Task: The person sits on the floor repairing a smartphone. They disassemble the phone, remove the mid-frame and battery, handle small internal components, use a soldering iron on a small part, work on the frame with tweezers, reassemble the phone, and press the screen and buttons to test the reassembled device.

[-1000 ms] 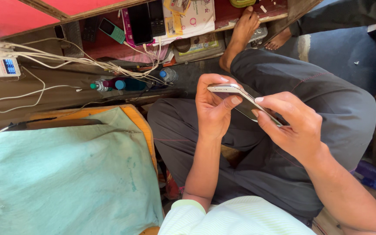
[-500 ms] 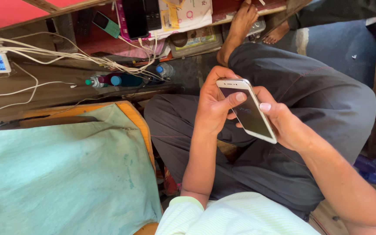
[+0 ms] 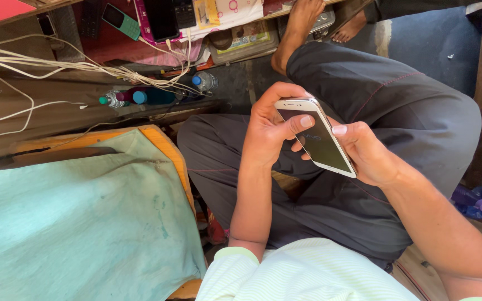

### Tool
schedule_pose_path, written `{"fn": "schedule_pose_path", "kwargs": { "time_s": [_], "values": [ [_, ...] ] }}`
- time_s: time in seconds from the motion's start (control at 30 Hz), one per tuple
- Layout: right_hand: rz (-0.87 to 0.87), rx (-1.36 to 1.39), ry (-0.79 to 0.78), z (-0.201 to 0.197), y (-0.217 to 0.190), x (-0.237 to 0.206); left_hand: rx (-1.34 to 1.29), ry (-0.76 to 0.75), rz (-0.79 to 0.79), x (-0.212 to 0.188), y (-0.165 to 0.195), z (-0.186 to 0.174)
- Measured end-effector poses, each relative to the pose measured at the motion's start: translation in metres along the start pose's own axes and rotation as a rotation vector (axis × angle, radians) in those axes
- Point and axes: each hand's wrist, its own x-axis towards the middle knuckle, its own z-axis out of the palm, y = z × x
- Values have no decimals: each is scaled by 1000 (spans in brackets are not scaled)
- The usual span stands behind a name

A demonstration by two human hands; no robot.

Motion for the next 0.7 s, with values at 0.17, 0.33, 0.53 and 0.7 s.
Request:
{"fn": "schedule_pose_path", "kwargs": {
  "time_s": [0.17,0.33,0.53,0.7],
  "values": [
    [-8,2,1,0,0,0,-3,-3,-2,0,-1,1],
    [-21,2,-6,-1,1,0,5,3,-5,-1,-4,3],
    [3,-20,17,-1,2,-2,-20,2,-14,-1,-3,4],
    [26,13,26,-1,1,-2,-26,-4,-25,1,0,5]
  ]
}}
